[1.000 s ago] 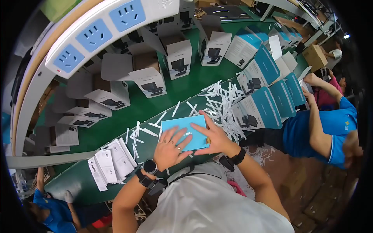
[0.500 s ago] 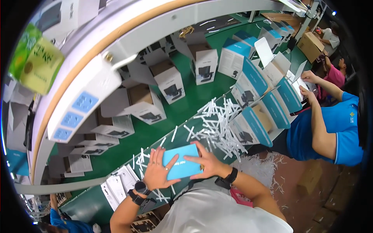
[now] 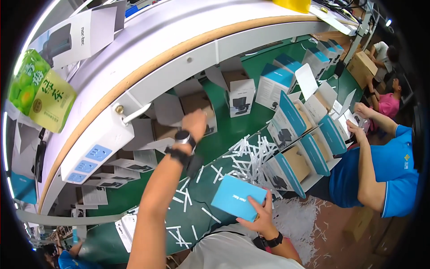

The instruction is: The person packs boxes by placing a manual and a small white box into a larger white box, then slides a blue sleeve over it and applies a sticker. They repeat this process multiple times, setting each completed package aside on the table.

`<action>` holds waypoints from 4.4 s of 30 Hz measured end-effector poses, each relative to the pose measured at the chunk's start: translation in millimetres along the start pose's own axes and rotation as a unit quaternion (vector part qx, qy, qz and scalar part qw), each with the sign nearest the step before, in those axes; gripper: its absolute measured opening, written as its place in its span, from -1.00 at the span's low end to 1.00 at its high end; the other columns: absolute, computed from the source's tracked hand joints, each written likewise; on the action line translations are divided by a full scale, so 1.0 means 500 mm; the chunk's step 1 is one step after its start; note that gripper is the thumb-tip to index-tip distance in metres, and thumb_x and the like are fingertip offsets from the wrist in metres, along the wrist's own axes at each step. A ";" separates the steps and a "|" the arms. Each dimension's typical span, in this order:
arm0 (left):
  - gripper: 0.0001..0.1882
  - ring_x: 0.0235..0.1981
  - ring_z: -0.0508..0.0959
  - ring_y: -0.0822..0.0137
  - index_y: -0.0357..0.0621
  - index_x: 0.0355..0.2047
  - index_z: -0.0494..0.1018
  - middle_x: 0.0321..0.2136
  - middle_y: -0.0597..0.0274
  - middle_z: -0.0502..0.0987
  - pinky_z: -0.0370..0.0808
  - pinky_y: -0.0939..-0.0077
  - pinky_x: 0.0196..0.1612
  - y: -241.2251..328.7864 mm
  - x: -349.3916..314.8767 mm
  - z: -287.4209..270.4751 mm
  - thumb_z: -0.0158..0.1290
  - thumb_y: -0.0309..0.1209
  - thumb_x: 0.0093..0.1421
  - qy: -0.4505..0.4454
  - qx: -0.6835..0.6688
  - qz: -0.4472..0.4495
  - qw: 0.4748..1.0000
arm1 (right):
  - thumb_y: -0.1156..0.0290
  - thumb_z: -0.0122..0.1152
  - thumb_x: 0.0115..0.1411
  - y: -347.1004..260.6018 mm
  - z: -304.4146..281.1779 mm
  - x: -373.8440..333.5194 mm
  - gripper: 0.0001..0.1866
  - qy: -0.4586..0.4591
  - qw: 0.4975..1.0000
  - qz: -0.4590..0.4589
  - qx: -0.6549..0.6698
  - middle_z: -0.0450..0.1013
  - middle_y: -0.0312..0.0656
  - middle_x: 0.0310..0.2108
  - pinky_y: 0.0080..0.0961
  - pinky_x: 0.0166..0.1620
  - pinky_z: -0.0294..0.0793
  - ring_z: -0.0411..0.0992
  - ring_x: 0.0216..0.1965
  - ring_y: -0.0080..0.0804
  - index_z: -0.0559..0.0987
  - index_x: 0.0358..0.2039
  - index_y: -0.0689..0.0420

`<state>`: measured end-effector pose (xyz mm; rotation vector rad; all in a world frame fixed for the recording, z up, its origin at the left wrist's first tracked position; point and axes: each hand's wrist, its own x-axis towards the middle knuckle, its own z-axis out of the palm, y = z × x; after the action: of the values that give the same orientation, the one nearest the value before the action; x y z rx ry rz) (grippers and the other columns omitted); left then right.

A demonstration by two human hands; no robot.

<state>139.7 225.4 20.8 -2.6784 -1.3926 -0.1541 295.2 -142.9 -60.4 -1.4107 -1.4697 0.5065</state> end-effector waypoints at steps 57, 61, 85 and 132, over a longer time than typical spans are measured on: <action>-0.39 -0.21 0.52 0.09 -0.26 0.14 0.40 -0.16 0.07 0.48 0.49 0.41 -0.14 0.098 -0.841 -0.099 0.26 -0.58 0.04 0.234 -0.135 -0.163 0.949 | 0.46 0.48 0.06 -0.059 0.167 0.039 -0.33 -0.310 0.924 0.186 0.125 0.47 -0.21 0.02 -0.62 -0.36 0.39 0.36 -0.41 -0.64 0.44 0.18 0.24; -0.28 -0.03 0.44 0.07 -0.26 0.24 0.29 0.05 -0.10 0.31 0.50 0.37 -0.05 0.131 -0.854 -0.107 0.26 -0.59 0.04 0.286 -0.319 -0.257 0.866 | 0.39 0.42 0.07 -0.099 0.081 0.064 -0.40 -0.233 0.946 0.121 0.188 0.52 -0.13 0.07 -0.68 -0.39 0.40 0.40 -0.46 -0.69 0.51 0.15 0.27; -0.24 0.29 0.33 -0.11 -0.22 0.26 0.34 0.30 0.05 0.33 0.38 0.07 0.27 0.134 -0.800 -0.051 0.30 -0.44 0.00 0.106 -0.212 -0.056 0.970 | 0.35 0.35 0.14 -0.156 0.194 0.158 -0.86 -0.170 0.971 -0.115 -0.126 0.55 -0.21 -0.41 -0.30 -0.42 0.51 0.55 -0.45 -0.12 0.56 -0.35 0.07; -0.60 -0.21 0.67 0.14 -0.12 -0.10 0.57 -0.21 0.14 0.67 0.57 0.32 -0.16 0.043 -0.904 -0.036 0.39 -0.27 0.07 0.174 -0.604 -0.135 0.766 | 0.26 0.37 0.14 -0.346 0.313 0.165 -0.84 -0.441 0.844 -0.307 0.008 0.49 -0.30 -0.40 -0.37 -0.41 0.47 0.50 -0.42 -0.21 0.58 -0.37 0.03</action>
<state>-101.7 -154.9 -28.2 -2.8253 -1.8936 -2.1033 90.2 -56.7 48.5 -0.5782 -2.5123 0.7879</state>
